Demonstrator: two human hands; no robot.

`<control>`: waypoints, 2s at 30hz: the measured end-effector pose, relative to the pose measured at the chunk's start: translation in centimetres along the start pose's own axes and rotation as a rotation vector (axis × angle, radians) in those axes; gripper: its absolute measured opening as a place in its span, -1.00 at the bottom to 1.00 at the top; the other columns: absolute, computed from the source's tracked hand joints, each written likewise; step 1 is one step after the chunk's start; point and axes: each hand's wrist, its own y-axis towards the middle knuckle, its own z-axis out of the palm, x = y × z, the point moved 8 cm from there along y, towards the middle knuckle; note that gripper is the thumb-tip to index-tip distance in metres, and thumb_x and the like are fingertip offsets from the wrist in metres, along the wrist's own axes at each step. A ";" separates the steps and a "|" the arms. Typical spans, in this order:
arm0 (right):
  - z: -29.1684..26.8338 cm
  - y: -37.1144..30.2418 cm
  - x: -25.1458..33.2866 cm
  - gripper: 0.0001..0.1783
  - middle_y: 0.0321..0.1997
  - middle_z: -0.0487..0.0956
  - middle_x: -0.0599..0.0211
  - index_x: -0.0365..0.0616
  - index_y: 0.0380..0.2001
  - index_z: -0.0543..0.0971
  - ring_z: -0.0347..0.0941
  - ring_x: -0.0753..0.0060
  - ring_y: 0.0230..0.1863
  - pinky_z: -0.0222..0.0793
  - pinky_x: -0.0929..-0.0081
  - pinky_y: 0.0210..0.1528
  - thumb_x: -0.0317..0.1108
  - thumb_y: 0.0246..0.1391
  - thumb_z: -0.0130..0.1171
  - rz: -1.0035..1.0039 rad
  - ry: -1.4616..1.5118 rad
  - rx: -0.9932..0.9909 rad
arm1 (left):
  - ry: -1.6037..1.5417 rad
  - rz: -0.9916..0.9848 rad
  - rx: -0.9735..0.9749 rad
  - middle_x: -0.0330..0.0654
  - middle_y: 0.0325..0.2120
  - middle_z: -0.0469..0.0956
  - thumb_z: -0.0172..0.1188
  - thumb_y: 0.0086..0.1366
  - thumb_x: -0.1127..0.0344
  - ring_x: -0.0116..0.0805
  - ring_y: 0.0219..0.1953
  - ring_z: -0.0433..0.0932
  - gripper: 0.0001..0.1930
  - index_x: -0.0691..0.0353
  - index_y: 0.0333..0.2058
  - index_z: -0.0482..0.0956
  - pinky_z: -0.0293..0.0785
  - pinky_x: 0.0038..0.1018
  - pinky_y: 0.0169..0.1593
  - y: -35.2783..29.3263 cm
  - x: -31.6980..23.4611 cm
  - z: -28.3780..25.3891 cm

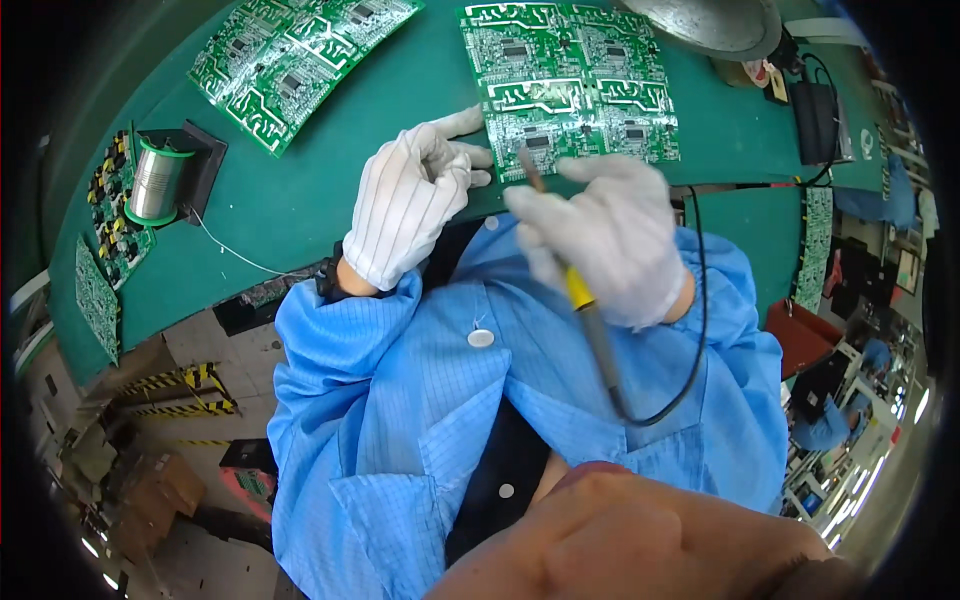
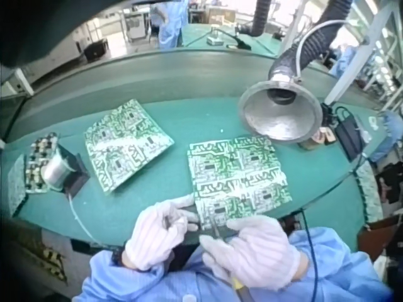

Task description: The person solders a circuit board with a soldering iron, turns it over, and places it onto a rack. They then pick up another circuit board, position it on the workbench, and solder it with the soldering iron.

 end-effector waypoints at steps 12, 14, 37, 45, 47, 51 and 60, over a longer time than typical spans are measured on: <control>-5.0 -8.3 -9.8 -0.71 -0.21 0.63 0.35 -0.30 -0.09 0.60 0.34 0.76 -0.51 0.31 0.73 -0.43 -0.31 0.37 0.00 0.806 0.465 -0.167 | 0.152 0.044 0.005 -0.07 -0.34 0.71 0.09 0.26 0.34 -0.35 -0.27 0.69 -0.55 0.45 0.09 0.50 0.57 -0.50 -0.09 0.0 -0.7 0.3; -5.6 -8.7 -10.2 -0.70 -0.23 0.64 0.37 -0.29 -0.09 0.61 0.32 0.79 -0.53 0.29 0.74 -0.44 -0.30 0.38 0.00 0.792 0.445 -0.183 | 0.196 0.037 -0.013 -0.08 -0.36 0.71 0.09 0.26 0.33 -0.37 -0.27 0.69 -0.56 0.44 0.08 0.51 0.57 -0.51 -0.10 0.0 -0.8 0.3; -7.4 -12.8 -14.6 -0.65 -0.27 0.62 0.42 -0.23 -0.04 0.62 0.11 0.85 -0.55 0.04 0.79 -0.52 -0.21 0.41 -0.01 0.939 0.528 -0.401 | 0.304 -0.042 -0.140 -0.19 -0.54 0.65 0.20 0.27 0.21 -0.47 -0.42 0.59 -0.59 0.42 -0.02 0.59 0.49 -0.51 -0.22 0.1 -0.5 0.7; -7.2 -13.2 -16.2 -0.52 -0.20 0.65 0.28 -0.27 0.08 0.56 0.21 0.78 -0.47 0.21 0.72 -0.37 -0.07 0.42 -0.03 0.867 0.621 -0.404 | 0.347 -0.024 -0.143 -0.12 -0.45 0.68 0.23 0.27 0.17 -0.39 -0.36 0.60 -0.67 0.41 -0.29 0.65 0.47 -0.43 -0.12 0.2 -0.6 0.5; -7.1 -13.3 -16.7 -0.47 -0.20 0.65 0.28 -0.29 0.11 0.54 0.27 0.74 -0.42 0.27 0.69 -0.28 -0.02 0.42 -0.05 0.818 0.630 -0.407 | 0.356 -0.016 -0.135 -0.09 -0.42 0.69 0.23 0.26 0.17 -0.36 -0.33 0.60 -0.67 0.41 -0.35 0.66 0.47 -0.40 -0.11 0.1 -0.6 0.4; -6.5 -14.0 -17.8 -0.33 -0.21 0.64 0.24 -0.32 0.22 0.43 0.48 0.58 -0.25 0.39 0.59 -0.03 0.10 0.42 -0.12 0.858 0.613 -0.407 | 0.320 -0.067 -0.106 -0.06 -0.34 0.69 0.23 0.25 0.16 -0.29 -0.26 0.62 -0.68 0.38 -0.39 0.65 0.48 -0.37 -0.09 0.1 -0.1 0.3; -5.6 -13.5 -17.6 -0.44 -0.32 0.59 0.27 -0.32 0.12 0.46 0.51 0.50 -0.34 0.42 0.55 -0.23 0.00 0.44 -0.15 0.924 0.646 -0.541 | 0.319 -0.063 -0.102 -0.02 -0.27 0.68 0.21 0.23 0.11 -0.28 -0.24 0.62 -0.64 0.38 -0.44 0.60 0.47 -0.38 -0.04 0.1 -0.3 0.6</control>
